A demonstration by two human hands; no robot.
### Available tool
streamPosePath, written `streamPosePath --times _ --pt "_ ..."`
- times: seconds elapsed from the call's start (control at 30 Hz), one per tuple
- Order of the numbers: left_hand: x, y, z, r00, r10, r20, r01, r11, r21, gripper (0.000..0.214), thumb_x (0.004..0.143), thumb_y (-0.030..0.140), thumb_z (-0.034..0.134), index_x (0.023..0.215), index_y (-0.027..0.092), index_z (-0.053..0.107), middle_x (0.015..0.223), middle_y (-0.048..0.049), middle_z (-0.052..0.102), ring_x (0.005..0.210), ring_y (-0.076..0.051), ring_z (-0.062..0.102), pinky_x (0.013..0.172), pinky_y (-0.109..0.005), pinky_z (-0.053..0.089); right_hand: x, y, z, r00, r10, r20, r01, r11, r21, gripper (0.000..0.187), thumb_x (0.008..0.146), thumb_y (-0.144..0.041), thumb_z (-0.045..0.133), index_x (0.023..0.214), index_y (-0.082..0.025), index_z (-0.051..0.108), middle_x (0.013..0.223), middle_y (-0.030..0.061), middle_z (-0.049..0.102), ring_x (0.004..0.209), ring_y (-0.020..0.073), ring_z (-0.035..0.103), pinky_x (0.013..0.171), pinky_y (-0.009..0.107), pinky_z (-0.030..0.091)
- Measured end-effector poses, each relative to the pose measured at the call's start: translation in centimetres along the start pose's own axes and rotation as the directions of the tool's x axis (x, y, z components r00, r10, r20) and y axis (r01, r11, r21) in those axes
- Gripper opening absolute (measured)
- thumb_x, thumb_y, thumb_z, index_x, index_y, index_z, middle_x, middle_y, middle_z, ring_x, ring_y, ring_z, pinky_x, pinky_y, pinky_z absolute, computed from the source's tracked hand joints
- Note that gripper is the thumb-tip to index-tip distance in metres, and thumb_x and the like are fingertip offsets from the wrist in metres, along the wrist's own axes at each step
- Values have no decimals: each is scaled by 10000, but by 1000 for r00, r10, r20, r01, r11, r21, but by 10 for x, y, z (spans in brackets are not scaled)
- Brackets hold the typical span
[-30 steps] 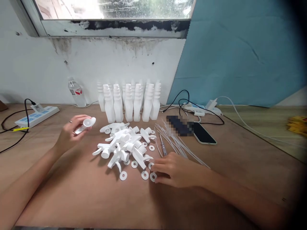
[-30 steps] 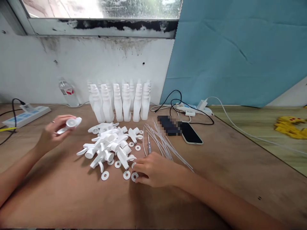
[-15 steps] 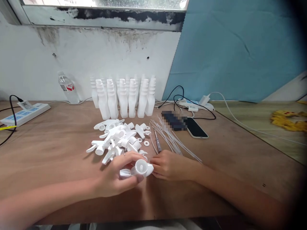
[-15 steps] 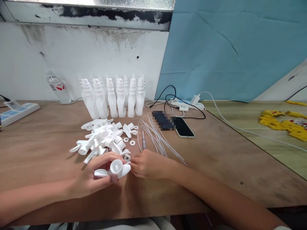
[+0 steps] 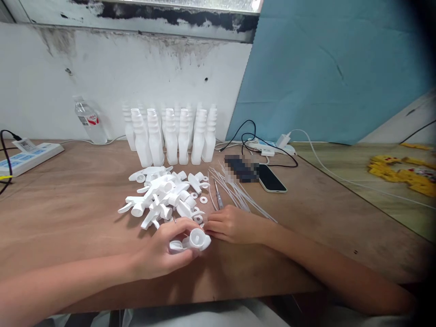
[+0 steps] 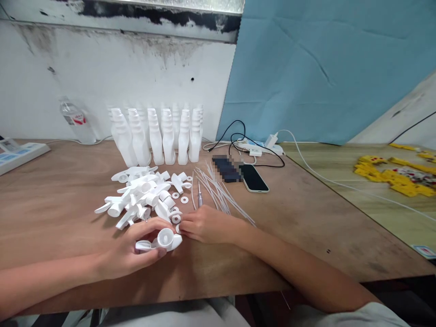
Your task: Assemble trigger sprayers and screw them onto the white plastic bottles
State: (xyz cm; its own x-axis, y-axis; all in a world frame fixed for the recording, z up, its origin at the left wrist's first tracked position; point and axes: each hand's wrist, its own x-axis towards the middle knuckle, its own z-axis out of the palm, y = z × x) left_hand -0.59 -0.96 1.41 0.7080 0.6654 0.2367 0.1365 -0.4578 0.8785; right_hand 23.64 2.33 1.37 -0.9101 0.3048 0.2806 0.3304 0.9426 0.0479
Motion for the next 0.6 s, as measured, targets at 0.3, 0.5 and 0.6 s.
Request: streamPosePath --times 0.3,0.5,0.6 --pt "1 -3 -2 1000 2 -29 -1 1000 26 221 850 167 562 1071 163 563 1037 -57 608 917 -169 560 816 -267 440 2 5 10 975 -133 -179 83 961 -265 169 917 -200 501 761 -144 536 603 -21 535 521 99 454 495 258 270" --pt "2 -3 -3 998 -45 -36 46 998 44 192 856 210 569 1040 157 578 996 -52 623 907 -173 568 814 -265 445 4 2 2 893 11 -451 -77 989 -128 54 848 -94 542 840 -146 551 604 -24 565 523 82 466 513 219 322" --pt "2 -3 -2 997 -61 -39 64 996 60 205 848 215 578 1045 158 581 992 -51 630 900 -174 571 816 -267 451 6 -8 -2 836 32 -548 -96 991 -89 89 828 -84 581 888 -144 556 621 -18 590 531 78 481 523 213 346"
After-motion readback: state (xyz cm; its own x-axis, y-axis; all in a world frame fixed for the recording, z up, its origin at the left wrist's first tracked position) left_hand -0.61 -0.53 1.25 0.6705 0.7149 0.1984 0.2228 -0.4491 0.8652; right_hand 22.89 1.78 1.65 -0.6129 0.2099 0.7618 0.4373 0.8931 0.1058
